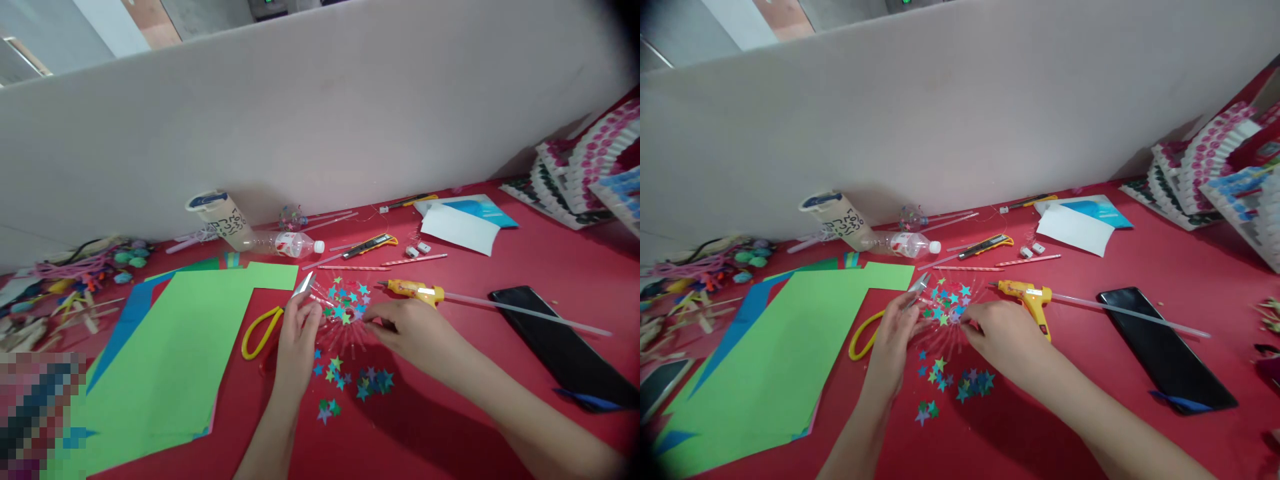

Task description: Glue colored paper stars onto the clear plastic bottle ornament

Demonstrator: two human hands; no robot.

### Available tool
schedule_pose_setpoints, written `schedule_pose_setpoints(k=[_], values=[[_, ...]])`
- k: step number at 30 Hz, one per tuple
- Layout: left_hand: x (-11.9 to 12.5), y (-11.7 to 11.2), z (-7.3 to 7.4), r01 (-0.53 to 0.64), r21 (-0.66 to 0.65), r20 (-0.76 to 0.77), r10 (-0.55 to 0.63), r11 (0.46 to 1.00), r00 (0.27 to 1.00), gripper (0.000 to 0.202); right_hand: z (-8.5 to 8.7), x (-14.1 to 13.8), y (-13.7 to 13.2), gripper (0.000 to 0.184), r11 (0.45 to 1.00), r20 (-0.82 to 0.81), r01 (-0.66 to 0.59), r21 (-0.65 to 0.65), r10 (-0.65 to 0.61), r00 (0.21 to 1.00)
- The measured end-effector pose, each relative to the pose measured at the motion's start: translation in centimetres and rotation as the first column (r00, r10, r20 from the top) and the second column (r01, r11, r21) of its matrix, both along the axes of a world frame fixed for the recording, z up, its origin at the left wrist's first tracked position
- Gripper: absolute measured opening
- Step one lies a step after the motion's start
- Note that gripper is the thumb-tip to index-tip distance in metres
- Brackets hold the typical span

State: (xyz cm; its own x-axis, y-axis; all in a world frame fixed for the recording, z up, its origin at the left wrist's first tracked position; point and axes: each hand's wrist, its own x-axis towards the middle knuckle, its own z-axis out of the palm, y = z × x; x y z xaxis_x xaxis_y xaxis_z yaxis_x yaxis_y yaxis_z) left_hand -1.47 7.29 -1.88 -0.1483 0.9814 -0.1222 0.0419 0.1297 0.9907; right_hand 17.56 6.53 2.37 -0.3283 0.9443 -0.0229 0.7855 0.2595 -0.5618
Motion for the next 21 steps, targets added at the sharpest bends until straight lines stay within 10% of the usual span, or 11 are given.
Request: schedule_pose_setpoints(k=[21], values=[[-1.6,0.6,0.0,0.193,-0.224,0.159,-0.160,0.955,0.974,0.031,1.4,6.6,2.0,0.018,0.994,-0.053,0.073,-0.076,-0.077,0.996]])
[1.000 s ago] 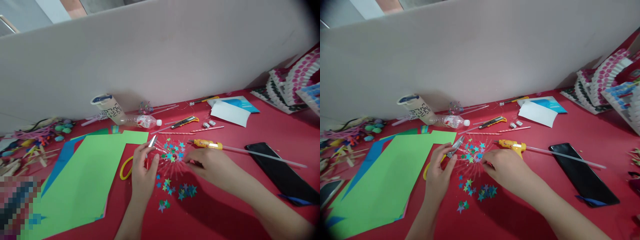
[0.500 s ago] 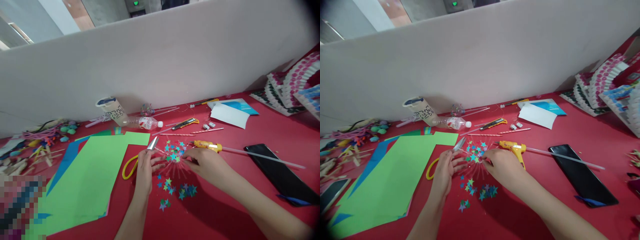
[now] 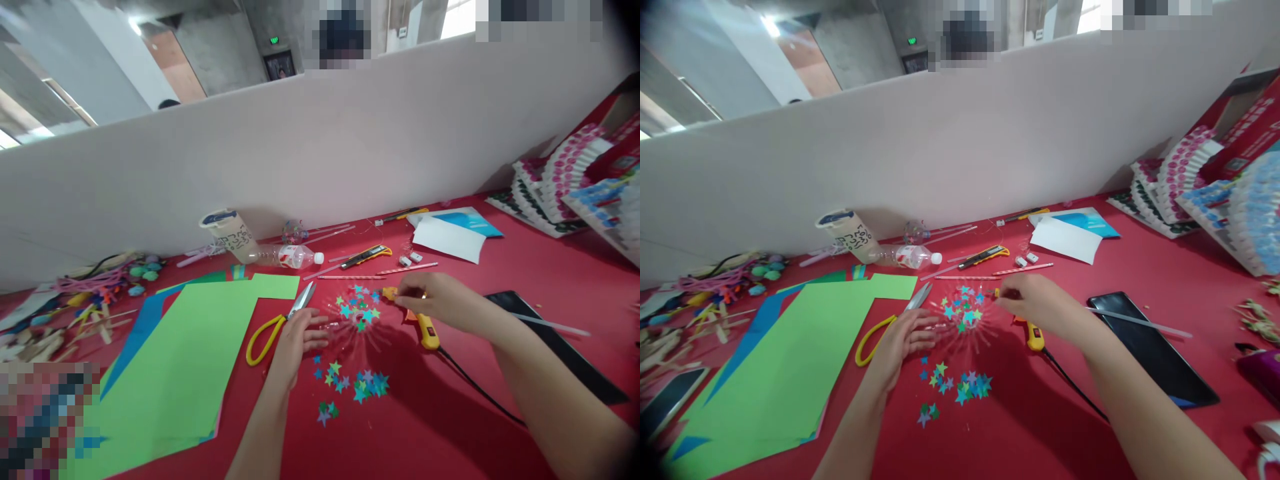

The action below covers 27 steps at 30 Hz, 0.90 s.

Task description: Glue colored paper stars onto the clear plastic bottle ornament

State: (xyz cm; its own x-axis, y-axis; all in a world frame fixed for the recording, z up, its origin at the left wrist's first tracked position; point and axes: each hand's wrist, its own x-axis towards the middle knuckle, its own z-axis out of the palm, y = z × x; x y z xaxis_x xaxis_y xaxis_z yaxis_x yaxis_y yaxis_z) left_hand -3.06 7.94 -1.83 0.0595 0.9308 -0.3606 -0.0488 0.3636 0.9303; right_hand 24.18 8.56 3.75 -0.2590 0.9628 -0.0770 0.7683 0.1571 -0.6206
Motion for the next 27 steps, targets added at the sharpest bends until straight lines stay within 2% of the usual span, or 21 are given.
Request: schedule_pose_setpoints(k=[4,9,14,19,23,27], values=[[0.3,0.0,0.0,0.001,-0.011,-0.008,-0.001,1.000,1.000,0.036,-0.2,0.9,0.4,0.021,0.997,0.106,0.061,-0.051,-0.055,0.993],[0.9,0.0,-0.5,0.039,-0.081,0.066,-0.034,0.996,0.997,0.046,-1.7,-0.5,0.5,0.020,0.996,0.097,0.042,-0.083,-0.034,0.995],[1.6,-0.5,-0.7,0.056,-0.033,0.113,-0.052,0.998,0.992,0.046,-2.6,-2.0,0.5,0.016,0.998,0.101,0.023,-0.066,-0.016,0.995],[2.1,-0.7,-0.7,0.011,-0.042,0.118,-0.006,0.999,0.993,0.041,-3.3,-2.4,0.4,0.017,0.998,0.113,0.000,-0.059,0.006,0.994],[2.2,-0.8,-0.4,0.000,-0.014,0.109,0.002,1.000,0.994,0.037,-2.9,-1.9,0.4,0.021,0.999,0.136,0.022,-0.023,-0.018,0.991],[2.3,-1.1,0.0,0.038,-0.009,0.122,-0.037,0.999,0.992,0.038,-1.4,-1.7,0.0,0.023,0.994,0.146,0.094,0.063,-0.102,0.984]])
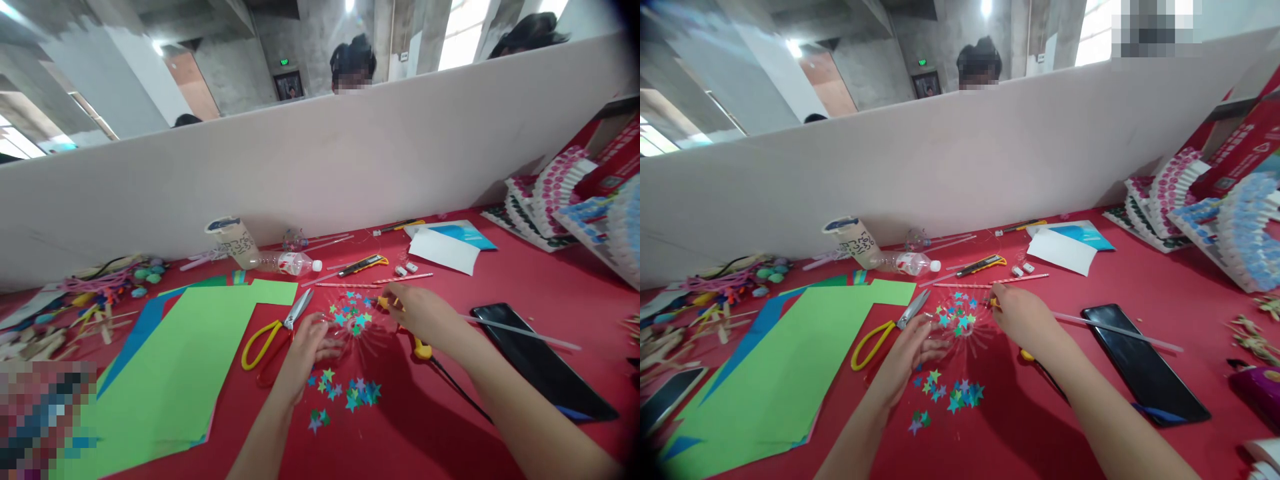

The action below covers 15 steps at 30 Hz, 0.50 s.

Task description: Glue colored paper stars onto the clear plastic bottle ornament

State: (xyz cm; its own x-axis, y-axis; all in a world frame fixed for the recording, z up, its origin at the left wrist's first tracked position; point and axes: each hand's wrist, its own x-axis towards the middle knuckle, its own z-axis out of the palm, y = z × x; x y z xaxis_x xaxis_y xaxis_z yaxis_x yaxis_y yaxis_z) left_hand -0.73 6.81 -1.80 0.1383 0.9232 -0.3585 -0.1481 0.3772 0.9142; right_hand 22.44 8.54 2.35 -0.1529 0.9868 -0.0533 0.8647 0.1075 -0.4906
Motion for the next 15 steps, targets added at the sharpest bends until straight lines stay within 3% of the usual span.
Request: schedule_pose_setpoints(k=[4,8,15], values=[[0.4,-0.3,0.3,-0.038,0.013,-0.008,0.038,0.999,0.999,0.040,0.9,-0.4,-0.4,0.027,0.993,-0.093,-0.072,0.089,0.080,0.992],[0.6,-0.4,0.4,-0.020,0.010,-0.007,0.020,1.000,1.000,0.038,0.5,-0.7,-0.4,0.031,0.976,-0.198,-0.133,0.175,0.167,0.966],[0.6,-0.4,0.5,-0.004,0.007,0.001,0.004,1.000,1.000,0.039,0.1,-1.1,-0.3,0.037,0.955,-0.238,-0.218,0.200,0.263,0.935]])
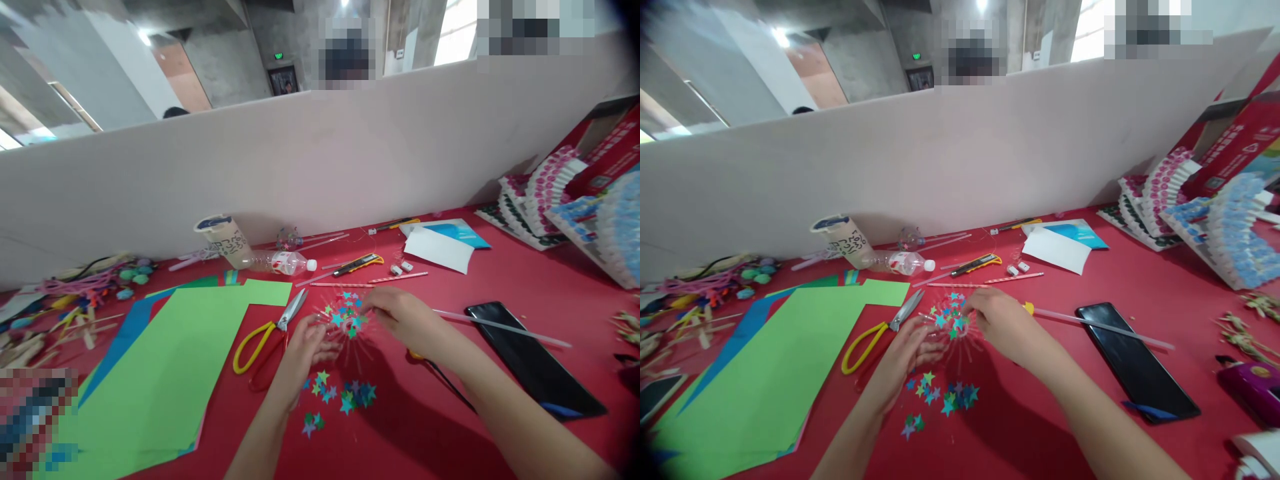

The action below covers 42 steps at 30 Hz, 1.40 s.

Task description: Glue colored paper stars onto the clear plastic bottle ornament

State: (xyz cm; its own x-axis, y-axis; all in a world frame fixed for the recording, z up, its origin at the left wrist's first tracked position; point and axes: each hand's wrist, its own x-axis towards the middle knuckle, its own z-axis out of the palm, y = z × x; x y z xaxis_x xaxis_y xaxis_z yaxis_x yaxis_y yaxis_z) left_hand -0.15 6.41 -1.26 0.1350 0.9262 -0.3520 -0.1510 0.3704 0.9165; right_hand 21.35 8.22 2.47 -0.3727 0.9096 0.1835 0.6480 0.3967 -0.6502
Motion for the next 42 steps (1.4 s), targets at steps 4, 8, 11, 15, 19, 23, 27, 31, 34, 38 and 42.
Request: schedule_pose_setpoints(k=[4,8,11,15,19,23,27,31,34,38,42], values=[[-0.2,0.1,-0.4,0.030,-0.009,0.006,-0.030,0.999,1.000,0.037,0.3,0.5,0.2,0.031,0.997,0.060,0.079,0.013,-0.080,0.995],[0.0,0.0,-0.2,0.033,-0.016,0.001,-0.033,0.999,0.999,0.035,0.2,0.6,0.5,0.019,0.989,0.129,0.137,0.054,-0.143,0.981],[0.5,-0.2,0.0,0.015,-0.026,0.005,-0.015,1.000,1.000,0.034,-0.2,0.0,0.5,0.013,0.986,0.163,0.138,0.090,-0.152,0.975],[0.8,0.2,-0.4,0.027,-0.095,0.127,-0.015,0.995,0.992,0.036,-0.9,-0.8,0.5,0.012,0.981,0.198,0.160,0.112,-0.180,0.964],[0.6,1.3,-0.7,0.141,-0.171,0.313,-0.082,0.975,0.946,0.036,-1.5,-1.1,0.6,0.010,0.977,0.209,0.176,0.119,-0.198,0.958],[0.3,2.3,-0.6,0.214,-0.208,0.446,-0.102,0.954,0.889,0.036,-1.8,-1.4,0.7,0.011,0.972,0.182,0.192,0.136,-0.215,0.960],[0.2,2.8,-0.6,0.264,-0.237,0.517,-0.108,0.935,0.849,0.036,-2.1,-1.7,0.9,0.010,0.961,0.139,0.228,0.155,-0.249,0.958],[0.6,2.5,-0.2,0.241,-0.237,0.552,-0.074,0.941,0.831,0.036,-2.1,-2.0,0.9,0.010,0.949,0.083,0.249,0.193,-0.268,0.960],[1.0,2.0,1.2,0.204,-0.207,0.593,-0.044,0.957,0.804,0.034,-1.5,-2.0,0.6,0.009,0.935,0.036,0.259,0.243,-0.275,0.961],[1.2,1.4,3.8,0.211,-0.124,0.630,-0.087,0.970,0.771,0.036,0.1,-1.6,-0.2,0.005,0.908,-0.040,0.257,0.331,-0.259,0.965],[1.2,1.0,5.7,0.227,-0.101,0.639,-0.112,0.969,0.761,0.039,1.8,-1.0,-1.1,0.009,0.843,-0.186,0.274,0.463,-0.210,0.960]])
